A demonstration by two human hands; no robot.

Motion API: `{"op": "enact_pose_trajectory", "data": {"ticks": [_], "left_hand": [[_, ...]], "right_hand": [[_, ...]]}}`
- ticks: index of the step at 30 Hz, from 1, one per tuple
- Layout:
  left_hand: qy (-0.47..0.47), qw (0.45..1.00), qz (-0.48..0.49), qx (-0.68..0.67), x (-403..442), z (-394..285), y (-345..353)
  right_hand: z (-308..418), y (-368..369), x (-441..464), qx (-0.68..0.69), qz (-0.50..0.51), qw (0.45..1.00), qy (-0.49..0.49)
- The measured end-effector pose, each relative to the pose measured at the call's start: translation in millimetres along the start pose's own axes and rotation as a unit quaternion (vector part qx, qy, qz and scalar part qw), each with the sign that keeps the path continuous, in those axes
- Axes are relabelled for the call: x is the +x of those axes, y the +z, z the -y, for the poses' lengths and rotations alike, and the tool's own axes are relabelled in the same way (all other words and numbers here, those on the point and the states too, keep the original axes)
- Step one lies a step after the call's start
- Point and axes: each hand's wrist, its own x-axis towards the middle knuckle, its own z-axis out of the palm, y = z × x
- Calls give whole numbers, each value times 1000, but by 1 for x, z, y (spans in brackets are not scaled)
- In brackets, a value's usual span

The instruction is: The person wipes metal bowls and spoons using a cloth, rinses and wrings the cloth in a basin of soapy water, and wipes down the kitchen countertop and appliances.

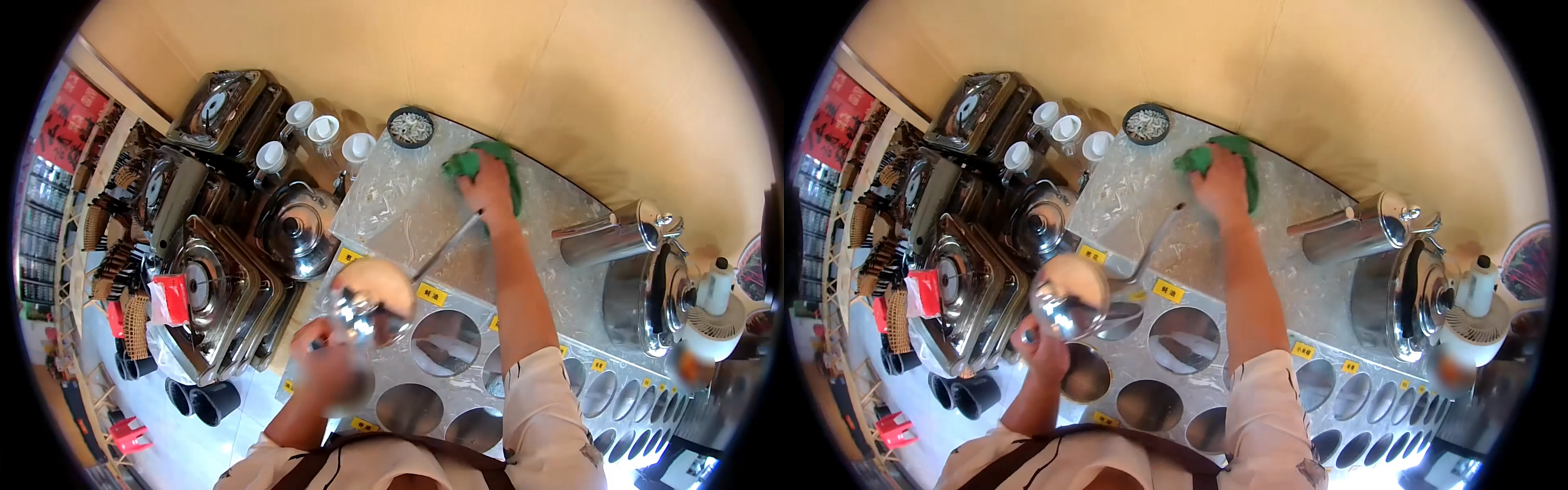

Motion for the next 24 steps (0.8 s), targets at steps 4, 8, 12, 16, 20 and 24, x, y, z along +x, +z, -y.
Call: {"op": "enact_pose_trajectory", "data": {"ticks": [4,8,12,16,20,24], "left_hand": [[49,992,-60,-97,-8,10,-47],[61,990,-123,43,7,-33,-55],[45,976,-211,-24,1,-26,-69],[45,994,-103,-15,-12,-10,-99],[32,989,-124,78,-19,-10,-111],[44,987,-132,81,-25,-4,-126]], "right_hand": [[50,27,-44,64,60,986,-139],[79,26,-73,87,89,963,-240],[71,-27,-41,537,362,757,83],[42,18,31,123,-3,992,-6],[85,31,60,-91,-49,995,11],[94,47,73,-72,-33,996,50]]}}
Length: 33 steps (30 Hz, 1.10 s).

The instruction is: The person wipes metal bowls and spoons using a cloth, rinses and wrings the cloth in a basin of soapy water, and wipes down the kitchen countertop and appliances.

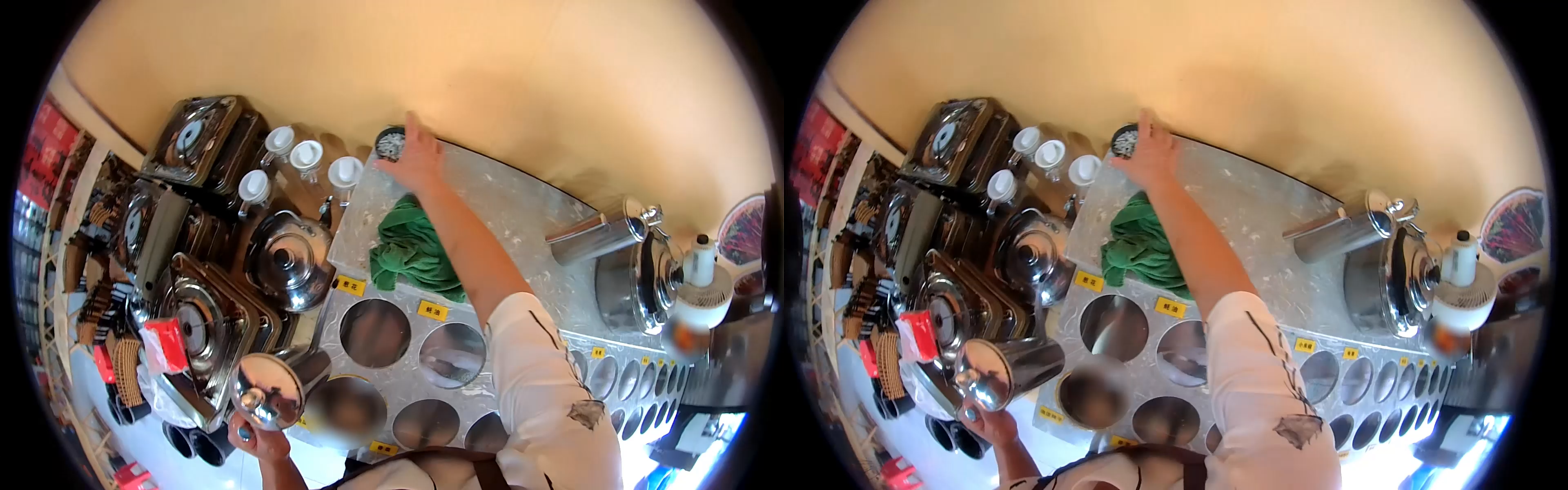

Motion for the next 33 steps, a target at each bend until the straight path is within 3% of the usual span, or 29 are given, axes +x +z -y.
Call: {"op": "enact_pose_trajectory", "data": {"ticks": [6,10,12,16,18,20,22,24,25,27,31,33], "left_hand": [[-9,999,-26,40,-4,16,-10],[9,1000,-25,14,-9,23,-13],[-1,1000,-24,-9,-9,16,-5],[-10,999,-41,-30,-6,-7,14],[-48,997,-29,-58,-3,-29,22],[-48,996,-29,-73,-9,-25,21],[-37,997,-16,-61,-8,-25,22],[11,999,-5,-41,-6,-27,27],[8,999,-6,-37,-6,-29,27],[38,999,2,-2,-1,-33,31],[-37,997,-41,-60,0,-32,32],[-25,998,-47,-18,5,-27,29]], "right_hand": [[-15,-3,-14,-38,-58,997,22],[-76,-32,-42,13,-131,987,92],[-101,-50,-58,-27,-99,979,175],[-137,-59,-87,-25,-132,972,192],[-133,-63,-106,-9,-242,958,156],[-110,-71,-137,57,-260,964,29],[-77,-74,-169,75,-108,976,-172],[-39,-84,-174,14,14,943,-331],[-39,-72,-172,18,18,943,-332],[-42,-44,-152,9,122,941,-315],[-67,-6,-99,-30,4,985,-171],[-74,13,-59,-76,-54,992,-79]]}}
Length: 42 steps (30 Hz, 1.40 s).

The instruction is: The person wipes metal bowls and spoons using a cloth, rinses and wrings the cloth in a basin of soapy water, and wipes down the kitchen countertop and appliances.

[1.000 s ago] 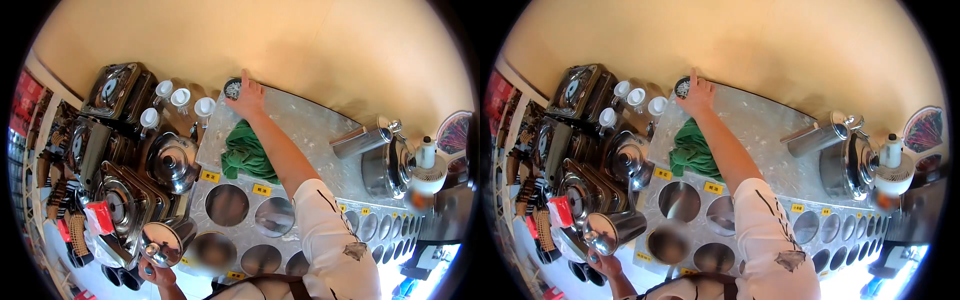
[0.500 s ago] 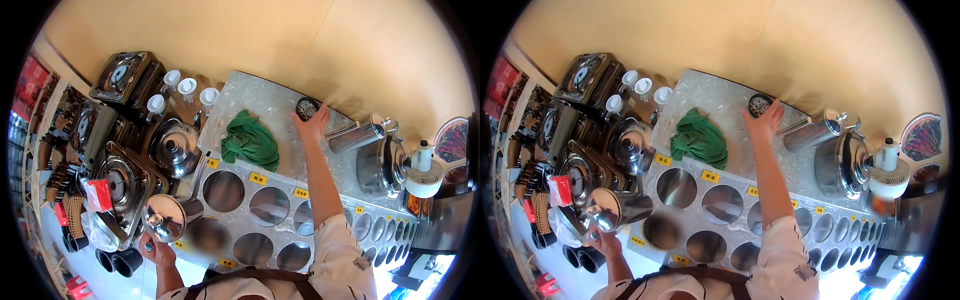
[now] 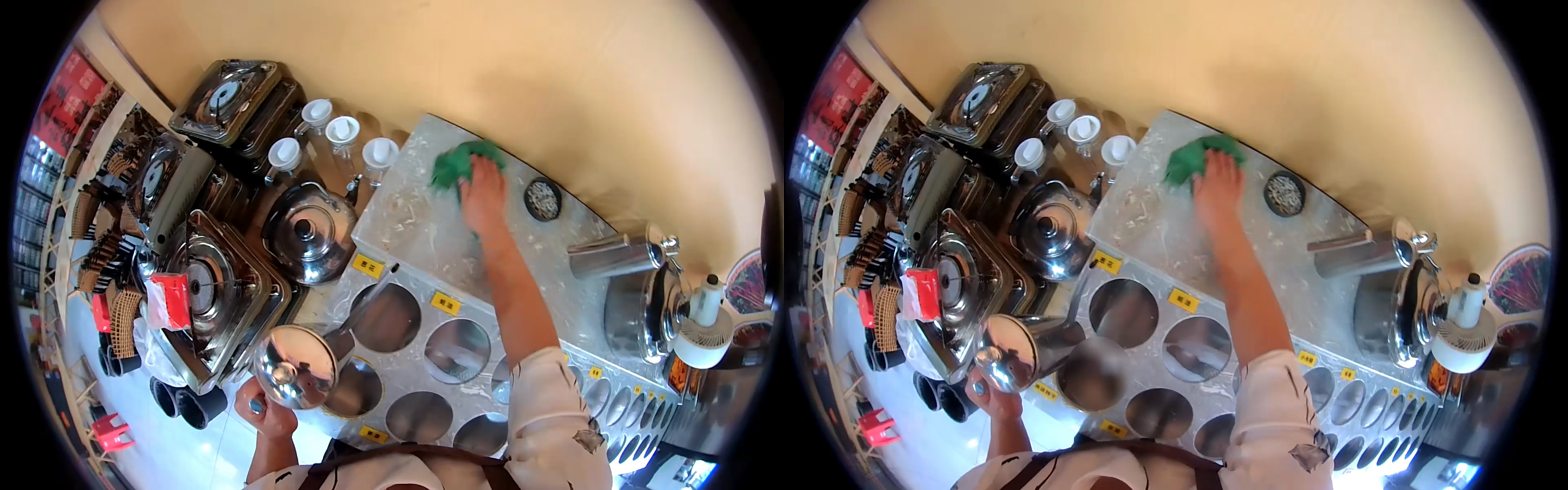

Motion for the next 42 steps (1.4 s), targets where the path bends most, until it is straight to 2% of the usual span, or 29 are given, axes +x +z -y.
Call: {"op": "enact_pose_trajectory", "data": {"ticks": [1,2,4,5,7,8,10,11,13,15,18,20,21,22,25,27,29,34,36,39,42], "left_hand": [[9,1000,12,18,1,5,-5],[17,999,24,37,1,9,-11],[16,998,16,54,5,14,-16],[8,999,9,42,5,16,-18],[27,999,-21,34,10,11,-11],[23,999,-23,34,9,13,-13],[-3,997,22,68,7,15,-24],[17,998,17,65,5,17,-26],[0,999,1,46,5,12,-28],[-17,1000,-8,10,6,3,-26],[-21,1000,3,11,0,-7,-24],[-5,999,32,29,-8,-4,-30],[-15,999,30,-19,-13,-5,-30],[-27,997,28,-67,-17,-5,-29],[-28,996,33,-77,-23,-20,-26],[-18,994,50,-98,-32,-27,-27],[-46,994,18,-95,-37,-35,-22],[-66,989,17,-135,-44,-41,-28],[-28,994,41,-102,-42,-36,-35],[-11,997,38,-67,-35,-27,-46],[6,994,27,-106,-22,-17,-46]], "right_hand": [[2,9,19,-31,-21,998,50],[12,14,34,-28,-18,998,46],[35,13,60,-66,15,990,125],[44,19,66,-69,21,990,123],[63,28,73,-15,47,999,20],[71,32,72,-18,50,998,18],[91,39,64,41,65,987,-138],[100,37,56,45,63,988,-137],[113,25,20,84,102,963,-237],[124,7,-24,130,87,944,-289],[136,-20,-67,195,106,925,-310],[133,-28,-87,167,82,926,-329],[131,-30,-96,136,60,924,-351],[127,-30,-107,140,58,925,-348],[98,-42,-134,85,41,933,-346],[50,-68,-158,57,77,935,-341],[12,-85,-178,50,67,935,-344],[-78,-147,-233,11,98,955,-281],[-119,-160,-254,-15,106,955,-275],[-120,-165,-253,-49,117,954,-271],[-84,-140,-225,-48,158,946,-278]]}}
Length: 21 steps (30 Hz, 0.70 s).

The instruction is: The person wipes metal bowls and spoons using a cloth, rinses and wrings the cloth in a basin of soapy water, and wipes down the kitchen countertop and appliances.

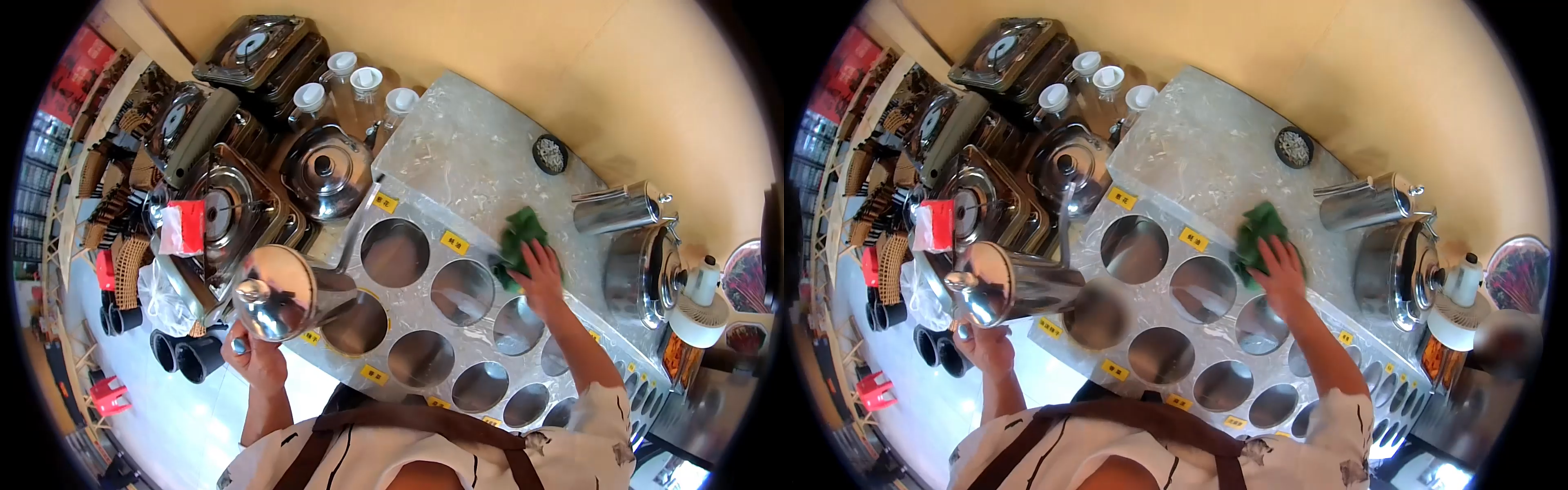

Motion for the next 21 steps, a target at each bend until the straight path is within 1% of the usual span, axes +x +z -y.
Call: {"op": "enact_pose_trajectory", "data": {"ticks": [1,2,3,4,5,6,7,8,9,10,11,12,13,14,15,17,19,20,21], "left_hand": [[-21,999,-10,-27,4,-1,3],[-29,999,-31,-19,6,9,0],[-45,997,-39,-45,9,10,1],[-60,995,-46,-71,14,10,4],[-45,995,-40,-85,19,10,10],[-59,991,-92,-73,27,0,27],[-56,989,-109,-89,31,5,28],[-52,985,-126,-104,34,12,26],[-58,984,-129,-111,39,17,23],[-69,986,-89,-123,48,3,34],[-70,986,-87,-122,53,3,37],[-70,986,-86,-122,58,4,39],[-56,985,-83,-142,61,6,40],[-56,983,-82,-155,64,5,43],[-69,975,-135,-163,68,7,48],[-78,971,-155,-162,74,13,49],[-72,969,-178,-156,81,15,58],[-64,968,-190,-150,84,16,65],[-46,972,-169,-154,88,23,67]], "right_hand": [[9,4,28,14,17,1000,-13],[20,4,57,30,10,999,-32],[32,7,85,23,11,998,-49],[42,13,113,70,-18,995,-72],[53,9,140,57,-6,995,-88],[65,20,167,79,-47,992,-92],[74,17,189,85,-24,990,-113],[85,12,211,71,-34,989,-126],[94,20,229,75,-63,987,-130],[102,32,242,91,-108,981,-132],[107,39,253,107,-152,973,-134],[105,39,260,105,-156,973,-130],[103,39,266,215,-148,956,-134],[100,37,271,321,-139,926,-140],[94,36,270,378,-203,896,-117],[62,36,270,360,-310,878,-57],[16,24,271,265,-379,886,39],[-13,28,276,214,-359,903,98],[-40,34,281,160,-333,916,159]]}}
